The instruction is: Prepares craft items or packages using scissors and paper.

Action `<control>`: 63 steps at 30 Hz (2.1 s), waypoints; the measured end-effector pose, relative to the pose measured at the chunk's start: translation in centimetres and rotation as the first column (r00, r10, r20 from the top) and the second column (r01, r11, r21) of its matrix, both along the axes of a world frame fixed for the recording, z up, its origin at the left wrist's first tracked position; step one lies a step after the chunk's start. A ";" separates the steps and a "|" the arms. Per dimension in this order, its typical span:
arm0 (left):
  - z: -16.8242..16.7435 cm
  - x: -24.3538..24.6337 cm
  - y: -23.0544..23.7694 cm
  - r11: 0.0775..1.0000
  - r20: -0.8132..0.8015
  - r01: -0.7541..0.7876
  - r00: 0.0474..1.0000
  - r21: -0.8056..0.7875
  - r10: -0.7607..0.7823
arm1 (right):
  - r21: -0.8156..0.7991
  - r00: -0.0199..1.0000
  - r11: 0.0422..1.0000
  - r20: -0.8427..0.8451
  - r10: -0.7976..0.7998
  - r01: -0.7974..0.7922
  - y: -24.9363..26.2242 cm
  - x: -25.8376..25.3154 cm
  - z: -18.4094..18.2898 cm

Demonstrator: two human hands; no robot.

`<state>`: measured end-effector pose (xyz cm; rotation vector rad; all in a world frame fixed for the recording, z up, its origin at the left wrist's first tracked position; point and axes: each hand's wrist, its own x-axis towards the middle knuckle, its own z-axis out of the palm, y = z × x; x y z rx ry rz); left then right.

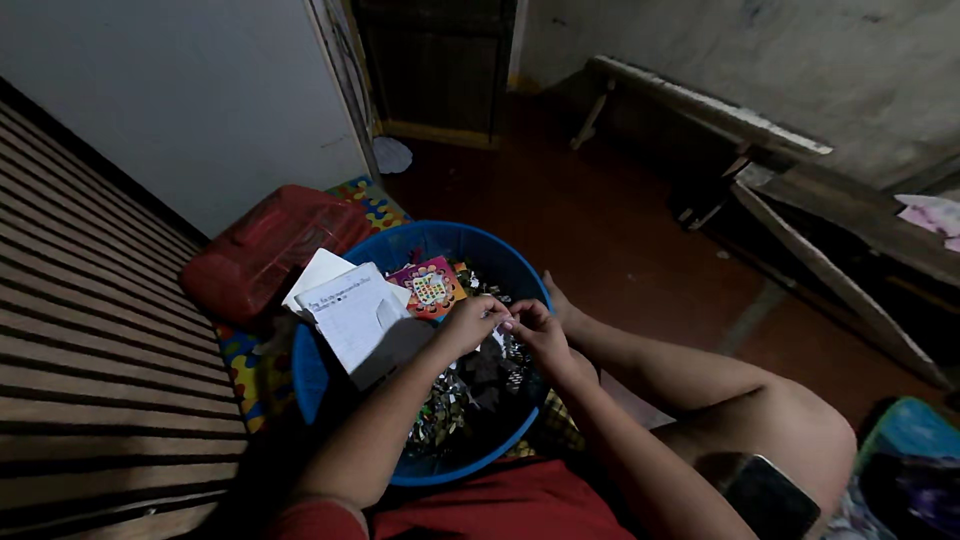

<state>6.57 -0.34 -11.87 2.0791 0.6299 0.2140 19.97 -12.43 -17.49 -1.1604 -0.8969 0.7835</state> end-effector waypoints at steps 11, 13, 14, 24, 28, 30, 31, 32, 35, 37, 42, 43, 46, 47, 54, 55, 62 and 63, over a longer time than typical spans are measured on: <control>-0.1 -0.4 0.6 0.981 0.102 0.051 0.994 -0.188 -0.033 | -0.072 0.996 0.994 0.039 -0.085 0.087 0.1 0.0 0.0; -0.1 -0.4 0.7 0.982 0.126 0.043 0.992 -0.181 -0.020 | -0.061 0.998 0.996 0.022 -0.066 0.067 0.1 0.0 0.0; 0.0 -0.4 0.7 0.984 0.128 0.040 0.992 -0.174 -0.018 | -0.058 0.998 0.997 0.019 -0.058 0.059 0.1 0.0 0.0; 0.4 -0.5 1.0 0.996 0.043 -0.006 0.999 -0.086 0.009 | -0.079 0.998 0.996 0.043 -0.037 0.040 0.0 0.0 0.2; 0.5 -0.6 0.8 0.998 -0.014 -0.034 0.999 -0.058 0.033 | -0.075 0.999 0.996 0.030 -0.036 0.038 0.0 0.0 0.3; 0.7 -0.5 0.7 0.999 -0.030 -0.024 0.999 -0.041 0.023 | -0.067 0.999 0.997 0.025 -0.022 0.024 0.0 -0.1 0.3; 0.7 -0.5 0.6 1.000 -0.036 -0.012 0.999 -0.029 0.011 | -0.057 0.999 0.998 0.032 -0.014 0.016 0.0 -0.1 0.2; 0.7 -0.5 0.6 1.000 -0.040 0.004 0.999 -0.014 -0.005 | -0.049 0.999 0.999 0.043 -0.011 0.013 0.0 -0.1 0.1; 0.5 -0.4 0.5 0.999 -0.038 0.044 0.998 -0.008 -0.045 | -0.013 0.998 1.000 0.063 -0.011 0.012 0.0 0.0 0.0; 0.4 -0.3 0.4 0.998 -0.006 0.044 0.999 -0.033 -0.044 | 0.039 0.998 0.999 0.057 -0.024 0.022 0.0 0.1 -0.4; 0.0 -0.6 1.6 0.985 -0.017 -0.122 0.993 -0.119 0.121 | 0.096 0.998 0.994 0.032 -0.060 0.057 -0.2 0.3 -0.6; -0.1 -0.8 2.1 0.980 -0.026 -0.149 0.989 -0.131 0.147 | 0.092 0.998 0.994 0.027 -0.064 0.061 -0.2 0.3 -0.5; -0.3 -1.4 3.7 0.989 -0.123 -0.135 0.984 -0.057 0.127 | 0.017 0.992 0.998 0.102 -0.069 0.067 -0.2 0.2 -0.4; -0.2 -1.5 3.9 0.994 -0.182 -0.112 0.977 -0.007 0.109 | -0.040 0.988 0.997 0.143 -0.057 0.064 -0.2 0.1 -0.1; 0.1 -0.9 2.5 0.990 -0.435 -0.003 0.898 0.139 0.064 | -0.172 0.954 0.979 0.294 -0.053 0.107 -0.2 -0.4 0.3; -0.1 -0.9 2.4 0.991 -0.406 0.002 0.912 0.136 0.054 | -0.186 0.948 0.976 0.316 -0.047 0.110 -0.1 -0.3 0.2; 0.2 -0.6 0.9 0.994 -0.045 -0.075 0.996 -0.082 0.072 | -0.196 0.931 0.976 0.365 -0.014 0.091 0.0 -0.2 0.3; 0.1 -0.5 0.5 0.988 0.002 -0.079 0.997 -0.133 0.080 | -0.192 0.937 0.979 0.350 0.000 0.071 -0.1 -0.2 0.4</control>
